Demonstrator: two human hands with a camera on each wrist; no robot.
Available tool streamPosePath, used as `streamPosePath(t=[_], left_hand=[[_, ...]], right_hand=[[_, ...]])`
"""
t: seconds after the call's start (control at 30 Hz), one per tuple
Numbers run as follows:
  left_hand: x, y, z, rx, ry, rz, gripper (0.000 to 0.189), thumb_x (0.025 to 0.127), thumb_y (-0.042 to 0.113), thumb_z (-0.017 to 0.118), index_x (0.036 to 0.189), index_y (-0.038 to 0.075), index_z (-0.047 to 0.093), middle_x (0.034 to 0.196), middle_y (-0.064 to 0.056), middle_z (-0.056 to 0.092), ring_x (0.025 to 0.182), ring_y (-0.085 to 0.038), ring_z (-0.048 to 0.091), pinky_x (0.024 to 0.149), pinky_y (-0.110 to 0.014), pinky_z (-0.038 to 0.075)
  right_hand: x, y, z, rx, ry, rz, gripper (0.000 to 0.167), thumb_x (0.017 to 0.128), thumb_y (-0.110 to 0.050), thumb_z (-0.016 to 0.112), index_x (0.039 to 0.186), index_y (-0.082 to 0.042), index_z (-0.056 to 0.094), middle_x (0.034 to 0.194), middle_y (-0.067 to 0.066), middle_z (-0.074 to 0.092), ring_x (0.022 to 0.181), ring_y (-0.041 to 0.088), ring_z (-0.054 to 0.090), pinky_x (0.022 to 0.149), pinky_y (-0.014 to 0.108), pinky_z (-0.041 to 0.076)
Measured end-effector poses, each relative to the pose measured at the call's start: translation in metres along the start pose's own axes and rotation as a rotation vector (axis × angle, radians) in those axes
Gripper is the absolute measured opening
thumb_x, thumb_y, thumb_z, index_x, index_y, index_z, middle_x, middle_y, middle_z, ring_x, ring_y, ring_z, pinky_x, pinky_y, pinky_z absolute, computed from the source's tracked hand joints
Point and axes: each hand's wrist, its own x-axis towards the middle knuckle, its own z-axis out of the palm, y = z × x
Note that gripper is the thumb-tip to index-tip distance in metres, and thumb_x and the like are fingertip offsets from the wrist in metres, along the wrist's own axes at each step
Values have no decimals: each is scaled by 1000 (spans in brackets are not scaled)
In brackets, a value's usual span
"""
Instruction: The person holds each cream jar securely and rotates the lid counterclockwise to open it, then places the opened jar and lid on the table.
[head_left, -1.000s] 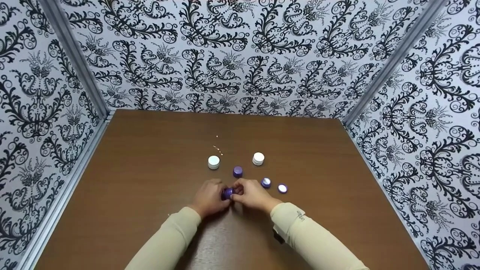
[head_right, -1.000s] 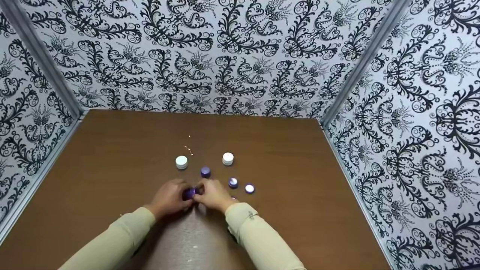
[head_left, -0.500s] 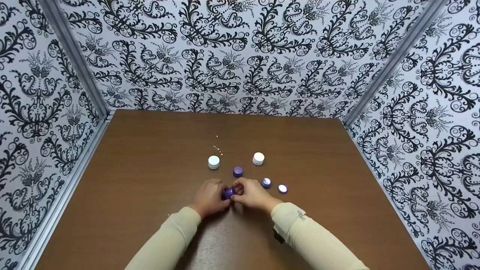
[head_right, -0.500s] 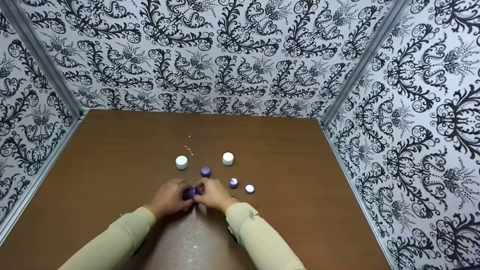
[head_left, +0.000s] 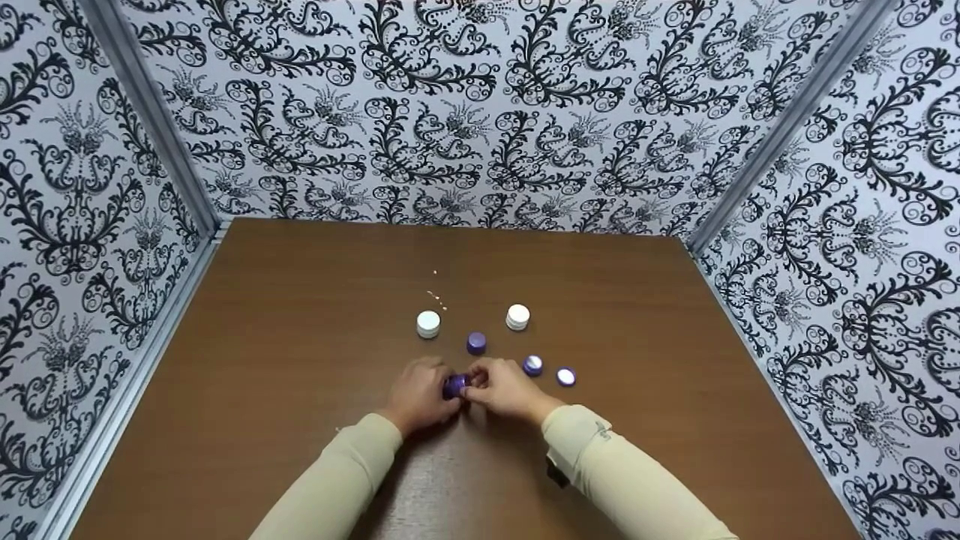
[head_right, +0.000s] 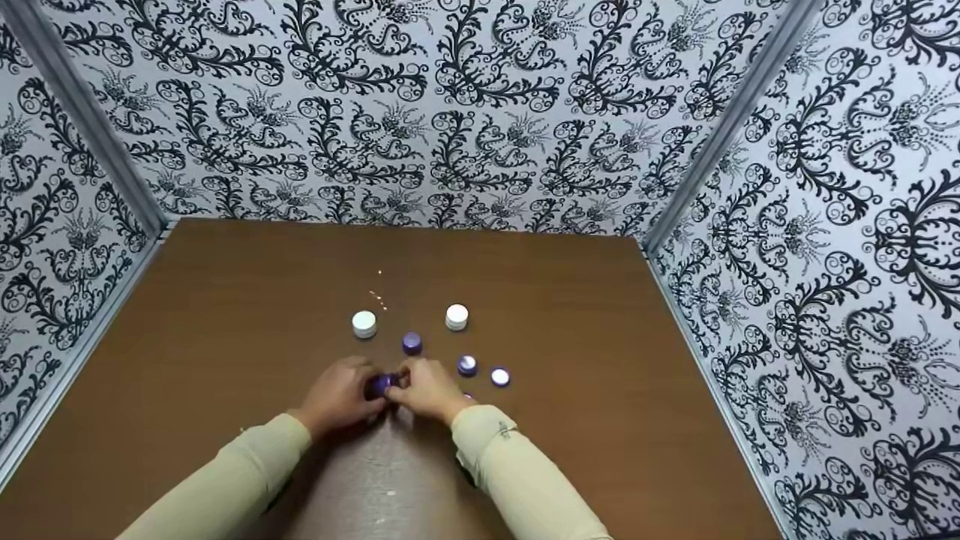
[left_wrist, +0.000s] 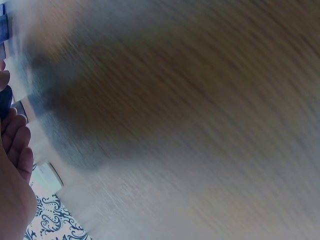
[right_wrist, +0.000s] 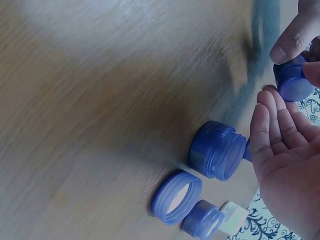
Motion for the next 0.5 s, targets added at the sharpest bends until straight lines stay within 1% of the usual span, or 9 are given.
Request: streamPosePath(t=[0.13,0.3,0.5], left_hand=[[0,0,1,0,3,8,30,68,29,83,86,8,71,82,1,59,80,-25,62,79,-42,50],[0,0,0,-9,-11,-8,30,69,30,84,87,9,72,83,1,60,81,-25,62,80,-42,50],[1,1,-2,-16,-33,-32,31,70,31,84,89,9,73,85,0,60,82,-25,62,79,-42,51]], right_hand=[[-1,-1,0,8,-1,-5,24,85,-14,76,104,-3,67,90,3,69,83,14,65,74,28,53],[-1,-1,0,14,-2,-2,27,85,-14,76,107,-3,67,91,5,69,84,15,66,75,28,53],[0,-2,-1,3,5,8,22,89,-21,71,103,-3,70,89,3,71,82,14,66,73,29,53]])
